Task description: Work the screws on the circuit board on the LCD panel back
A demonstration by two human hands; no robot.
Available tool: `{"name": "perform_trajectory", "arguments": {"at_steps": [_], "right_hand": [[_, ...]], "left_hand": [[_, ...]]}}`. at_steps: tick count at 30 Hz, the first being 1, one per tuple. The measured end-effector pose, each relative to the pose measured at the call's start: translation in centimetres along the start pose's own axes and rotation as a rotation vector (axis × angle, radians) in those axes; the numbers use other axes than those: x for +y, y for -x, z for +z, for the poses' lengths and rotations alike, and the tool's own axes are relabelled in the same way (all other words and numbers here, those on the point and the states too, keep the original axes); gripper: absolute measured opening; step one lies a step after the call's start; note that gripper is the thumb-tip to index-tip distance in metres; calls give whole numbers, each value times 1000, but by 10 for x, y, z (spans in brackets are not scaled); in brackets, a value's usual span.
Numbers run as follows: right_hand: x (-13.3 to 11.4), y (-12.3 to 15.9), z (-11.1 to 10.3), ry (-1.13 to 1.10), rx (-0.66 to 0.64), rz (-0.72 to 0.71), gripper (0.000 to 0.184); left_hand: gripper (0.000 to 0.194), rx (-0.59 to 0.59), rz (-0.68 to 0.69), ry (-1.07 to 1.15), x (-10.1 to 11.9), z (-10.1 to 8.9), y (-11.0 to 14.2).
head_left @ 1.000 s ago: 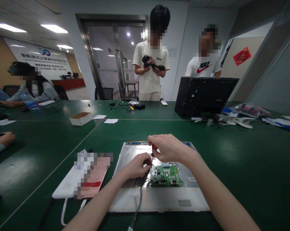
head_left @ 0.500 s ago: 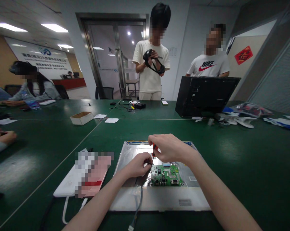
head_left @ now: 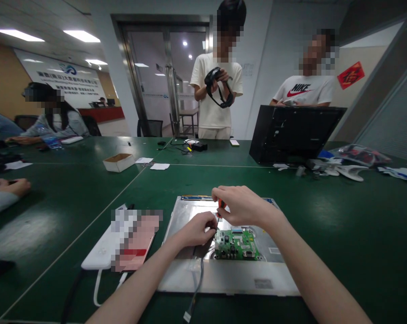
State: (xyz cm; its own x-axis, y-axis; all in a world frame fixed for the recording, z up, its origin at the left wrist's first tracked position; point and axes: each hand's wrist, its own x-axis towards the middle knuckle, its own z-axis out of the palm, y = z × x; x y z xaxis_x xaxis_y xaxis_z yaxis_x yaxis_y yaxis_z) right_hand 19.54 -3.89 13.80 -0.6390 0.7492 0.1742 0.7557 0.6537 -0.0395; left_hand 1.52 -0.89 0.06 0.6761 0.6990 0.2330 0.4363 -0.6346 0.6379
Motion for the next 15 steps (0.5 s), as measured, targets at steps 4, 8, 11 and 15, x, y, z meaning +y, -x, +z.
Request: {"name": "perform_trajectory", "arguments": {"at_steps": [4,8,11,15], "right_hand": [[-1,0,-1,-13,-17,-12,20],[0,-1,0,-12,-9,-5,19],[0,-1,0,-4,-7,-4,17],[-1,-2,0,21,-7,16,13]], "left_hand": [[13,1,0,-9,0,0,0],[12,2,0,4,0,-1,0],[12,8,8,12,1,-1,0],[13,8,5,6,1,-1,0]]}}
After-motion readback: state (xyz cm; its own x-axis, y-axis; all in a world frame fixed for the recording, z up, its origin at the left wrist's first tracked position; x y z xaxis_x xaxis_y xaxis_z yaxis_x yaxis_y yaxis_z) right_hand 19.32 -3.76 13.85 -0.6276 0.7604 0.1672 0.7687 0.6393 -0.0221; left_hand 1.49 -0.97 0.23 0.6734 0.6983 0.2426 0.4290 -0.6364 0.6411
